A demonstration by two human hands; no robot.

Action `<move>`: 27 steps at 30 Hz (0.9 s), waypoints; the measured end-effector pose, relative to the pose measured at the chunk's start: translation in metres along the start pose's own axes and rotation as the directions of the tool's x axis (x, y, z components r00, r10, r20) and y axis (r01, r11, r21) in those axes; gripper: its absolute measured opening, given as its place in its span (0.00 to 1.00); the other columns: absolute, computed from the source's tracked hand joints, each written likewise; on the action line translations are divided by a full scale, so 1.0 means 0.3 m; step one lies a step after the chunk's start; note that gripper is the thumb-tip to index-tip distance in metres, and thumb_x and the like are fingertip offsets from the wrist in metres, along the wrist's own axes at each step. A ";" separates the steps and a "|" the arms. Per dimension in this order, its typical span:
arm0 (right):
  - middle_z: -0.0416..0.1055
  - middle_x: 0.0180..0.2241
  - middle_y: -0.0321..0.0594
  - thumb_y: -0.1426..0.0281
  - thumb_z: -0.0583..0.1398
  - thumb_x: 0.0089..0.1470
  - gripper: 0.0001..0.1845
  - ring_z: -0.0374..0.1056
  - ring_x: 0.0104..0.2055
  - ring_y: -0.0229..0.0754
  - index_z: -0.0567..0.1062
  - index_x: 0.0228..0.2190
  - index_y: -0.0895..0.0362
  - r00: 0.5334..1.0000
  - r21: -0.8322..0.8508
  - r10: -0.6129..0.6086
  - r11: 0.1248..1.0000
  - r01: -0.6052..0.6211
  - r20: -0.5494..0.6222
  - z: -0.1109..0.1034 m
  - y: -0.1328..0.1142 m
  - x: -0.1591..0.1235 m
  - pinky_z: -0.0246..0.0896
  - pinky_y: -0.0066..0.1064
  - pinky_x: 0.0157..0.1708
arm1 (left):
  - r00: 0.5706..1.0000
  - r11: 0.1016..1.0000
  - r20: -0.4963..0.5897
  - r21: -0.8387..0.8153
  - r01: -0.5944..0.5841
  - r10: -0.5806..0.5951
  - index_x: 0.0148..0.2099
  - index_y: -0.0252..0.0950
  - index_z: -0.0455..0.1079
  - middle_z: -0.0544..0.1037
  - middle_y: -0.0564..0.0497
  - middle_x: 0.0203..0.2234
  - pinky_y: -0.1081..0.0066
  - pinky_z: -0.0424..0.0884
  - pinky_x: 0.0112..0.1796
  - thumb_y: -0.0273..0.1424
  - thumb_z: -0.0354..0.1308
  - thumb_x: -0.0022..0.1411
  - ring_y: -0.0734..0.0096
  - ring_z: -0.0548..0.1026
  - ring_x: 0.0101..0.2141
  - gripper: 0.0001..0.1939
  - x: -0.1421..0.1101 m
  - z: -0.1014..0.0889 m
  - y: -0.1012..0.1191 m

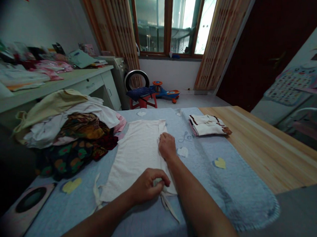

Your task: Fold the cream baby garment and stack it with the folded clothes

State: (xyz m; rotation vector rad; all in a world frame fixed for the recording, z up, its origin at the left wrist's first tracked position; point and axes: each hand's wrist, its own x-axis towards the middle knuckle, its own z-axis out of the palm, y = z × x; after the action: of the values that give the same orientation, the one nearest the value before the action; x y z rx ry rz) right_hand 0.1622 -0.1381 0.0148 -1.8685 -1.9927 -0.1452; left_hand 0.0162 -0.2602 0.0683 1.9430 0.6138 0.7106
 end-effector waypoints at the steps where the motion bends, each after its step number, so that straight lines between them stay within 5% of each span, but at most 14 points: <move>1: 0.70 0.51 0.47 0.73 0.51 0.63 0.13 0.62 0.53 0.44 0.73 0.44 0.57 1.000 0.012 -0.016 1.000 0.015 0.018 0.005 0.002 0.002 0.52 0.34 0.53 | 0.999 0.997 -0.032 0.072 -0.001 0.003 0.35 0.34 0.76 0.81 0.50 0.30 0.73 0.70 0.40 0.21 0.51 0.52 0.70 0.78 0.34 0.13 0.002 -0.021 0.016; 5: 0.68 0.55 0.48 0.73 0.50 0.63 0.16 0.60 0.59 0.43 0.72 0.48 0.58 0.995 0.026 -0.036 0.999 0.034 0.093 0.029 0.013 0.012 0.51 0.33 0.57 | 0.990 0.926 -0.125 0.363 0.102 -0.061 0.42 0.37 0.74 0.80 0.49 0.39 0.68 0.69 0.46 0.26 0.51 0.59 0.66 0.76 0.41 0.12 -0.014 -0.137 0.052; 9: 0.63 0.60 0.49 0.71 0.49 0.65 0.19 0.56 0.63 0.44 0.69 0.53 0.59 0.990 0.024 -0.059 0.998 0.057 0.127 0.037 0.020 0.017 0.49 0.35 0.59 | 0.959 0.789 -0.234 0.554 0.266 -0.158 0.48 0.37 0.71 0.77 0.47 0.46 0.65 0.66 0.51 0.29 0.50 0.63 0.63 0.73 0.48 0.14 -0.077 -0.283 0.010; 14: 0.60 0.62 0.51 0.70 0.48 0.66 0.21 0.53 0.65 0.45 0.66 0.57 0.60 0.985 0.002 -0.064 0.998 0.065 0.161 0.031 0.022 0.016 0.49 0.38 0.60 | 0.814 0.454 -0.461 0.677 0.580 -0.352 0.54 0.35 0.67 0.72 0.41 0.52 0.61 0.62 0.55 0.32 0.52 0.61 0.55 0.69 0.53 0.19 -0.173 -0.419 -0.120; 16: 0.60 0.62 0.51 0.70 0.48 0.66 0.21 0.53 0.65 0.45 0.66 0.57 0.61 0.985 0.004 -0.068 0.998 0.069 0.159 0.031 0.023 0.016 0.49 0.39 0.61 | 0.751 0.350 -0.523 0.670 0.654 -0.402 0.50 0.33 0.68 0.73 0.39 0.48 0.61 0.64 0.51 0.35 0.52 0.62 0.54 0.70 0.50 0.17 -0.199 -0.437 -0.163; 19: 0.60 0.62 0.51 0.71 0.49 0.65 0.21 0.54 0.64 0.45 0.66 0.57 0.61 0.986 0.018 -0.071 0.997 0.069 0.149 0.035 0.026 0.014 0.49 0.38 0.61 | 0.705 0.307 -0.576 0.640 0.704 -0.415 0.41 0.36 0.70 0.75 0.41 0.42 0.63 0.66 0.47 0.41 0.50 0.63 0.54 0.72 0.45 0.15 -0.217 -0.433 -0.201; 27: 0.68 0.55 0.49 0.72 0.52 0.61 0.18 0.59 0.59 0.44 0.71 0.51 0.61 0.996 0.141 -0.070 0.987 0.078 -0.059 0.021 0.035 0.005 0.47 0.36 0.60 | 0.698 0.346 -0.575 0.609 0.714 -0.428 0.29 0.39 0.62 0.74 0.48 0.32 0.68 0.63 0.36 0.45 0.52 0.60 0.60 0.73 0.37 0.16 -0.212 -0.412 -0.214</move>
State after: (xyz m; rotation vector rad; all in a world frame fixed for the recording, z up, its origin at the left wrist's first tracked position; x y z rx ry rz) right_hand 0.1709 -0.1334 0.0074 -1.6858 -1.9818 -0.0701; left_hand -0.1229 -0.2009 0.0443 2.1312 2.0516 0.2381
